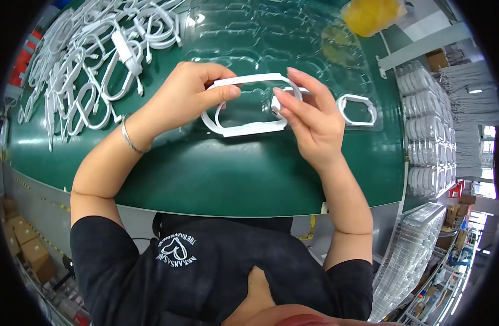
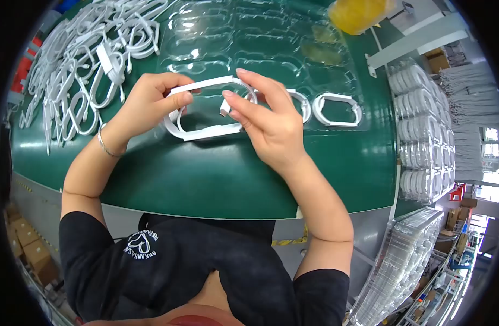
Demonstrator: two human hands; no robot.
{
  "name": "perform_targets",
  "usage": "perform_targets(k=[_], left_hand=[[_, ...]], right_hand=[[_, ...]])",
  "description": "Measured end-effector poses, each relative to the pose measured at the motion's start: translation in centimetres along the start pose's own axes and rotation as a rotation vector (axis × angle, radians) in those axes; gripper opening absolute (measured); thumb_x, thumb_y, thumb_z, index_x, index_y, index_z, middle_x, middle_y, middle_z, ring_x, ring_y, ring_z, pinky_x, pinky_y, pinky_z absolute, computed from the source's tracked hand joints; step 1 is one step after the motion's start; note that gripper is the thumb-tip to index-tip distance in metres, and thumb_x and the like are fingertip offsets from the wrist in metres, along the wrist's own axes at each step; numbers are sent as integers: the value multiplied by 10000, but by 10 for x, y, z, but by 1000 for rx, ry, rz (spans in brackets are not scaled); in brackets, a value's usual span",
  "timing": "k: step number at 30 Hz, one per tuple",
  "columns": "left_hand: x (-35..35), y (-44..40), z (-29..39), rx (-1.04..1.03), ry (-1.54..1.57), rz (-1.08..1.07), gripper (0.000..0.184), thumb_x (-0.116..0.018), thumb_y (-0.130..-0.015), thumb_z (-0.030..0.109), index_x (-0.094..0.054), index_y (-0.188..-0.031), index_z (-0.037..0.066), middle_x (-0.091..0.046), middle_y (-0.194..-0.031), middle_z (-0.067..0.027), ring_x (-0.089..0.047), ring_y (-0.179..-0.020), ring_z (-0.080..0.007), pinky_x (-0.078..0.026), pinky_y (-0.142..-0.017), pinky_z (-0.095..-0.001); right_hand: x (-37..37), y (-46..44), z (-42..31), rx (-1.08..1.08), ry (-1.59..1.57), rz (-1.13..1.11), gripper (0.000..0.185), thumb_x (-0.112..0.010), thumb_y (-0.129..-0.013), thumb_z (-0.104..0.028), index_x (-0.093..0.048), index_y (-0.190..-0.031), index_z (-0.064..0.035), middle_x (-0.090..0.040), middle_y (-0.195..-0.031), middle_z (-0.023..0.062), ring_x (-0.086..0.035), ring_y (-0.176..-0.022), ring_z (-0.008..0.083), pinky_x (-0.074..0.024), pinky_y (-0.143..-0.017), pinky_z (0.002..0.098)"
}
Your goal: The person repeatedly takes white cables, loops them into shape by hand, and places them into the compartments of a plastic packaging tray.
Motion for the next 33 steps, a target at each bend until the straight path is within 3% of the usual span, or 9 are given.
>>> perform_targets(k=[3,5,6,7,9,13,20,28,33], left_hand=[[2,5,-11,23,-111,-45,232,-655,-853,205,-666,-946,-7,-619,-684,-29,-548,-593,-78,-438,-536,-229],[0,4,-16,-96,-314,-10,215,-667,-828,199,-678,-937,14,-632,-691,-61,-575,-586,-148,-465,-560,-273],[-2,5,-15,-183,-485,-4,233,-667,-809,202,-675,-976,40,-654,-835,-97,-611,-727,-248,-492,-667,-321],[-6,4,-20,-180,-482,-7,233,-667,-809,202,-675,-976,40,-654,-835,-97,-611,-727,-248,-492,-667,-321],[-4,14,1,-556,-652,297,263,-655,-812,215,-661,-1023,56,-637,-998,-106,-592,-903,-295,-482,-784,-363],[-3,12,-7,-646,-579,245,355,-654,-810,262,-611,-1098,58,-613,-1085,-94,-538,-1061,-267,-462,-843,-390],[-11,13,-25,-373,-753,69,591,-632,-812,388,-484,-1312,109,-516,-1314,-88,-400,-1296,-291,-321,-1031,-511],[-21,14,-33,-256,-923,-127,868,-546,-783,596,-291,-1428,75,-278,-1490,-100,-196,-1401,-296,-216,-1038,-637],[-21,18,-36,-268,-921,-120,833,-528,-817,577,-295,-1427,60,-232,-1511,-110,-163,-1413,-288,-194,-1027,-666]], right_hand=[[-18,1,18,-193,-132,-10,204,-637,-776,45,-667,-969,-17,-550,-1194,129,-606,-948,195,-518,-722,270],[-31,3,26,-287,-137,-21,199,-632,-780,44,-652,-967,-21,-562,-1170,123,-607,-939,195,-517,-722,276],[-37,5,34,-372,-129,-28,195,-626,-784,43,-638,-966,-24,-574,-1145,117,-609,-929,196,-515,-721,283],[-40,6,34,-281,-8,-85,199,-615,-799,34,-621,-984,-37,-607,-1079,101,-616,-909,196,-511,-716,290],[-44,6,37,-235,52,-83,198,-610,-804,31,-623,-988,-41,-617,-1048,96,-620,-895,197,-509,-715,288],[-43,4,38,-161,179,15,193,-597,-817,27,-629,-995,-43,-630,-1003,98,-628,-868,213,-506,-719,286],[-53,4,39,-101,320,-23,196,-606,-818,8,-634,-1007,-34,-623,-1004,108,-620,-871,246,-501,-729,301],[-80,-13,33,25,397,-246,282,-667,-720,-45,-635,-1000,-35,-583,-909,91,-557,-880,278,-449,-789,382],[-77,-20,27,-21,453,-336,382,-702,-709,-98,-626,-1082,-78,-559,-1075,106,-525,-1016,301,-417,-866,415]])
Point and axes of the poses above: each hand's wrist, its own y-axis away from the middle knuckle, its own x-axis out of the back of the hand, z = x × y, the point moved 7 cm from there along -y, towards the middle knuckle
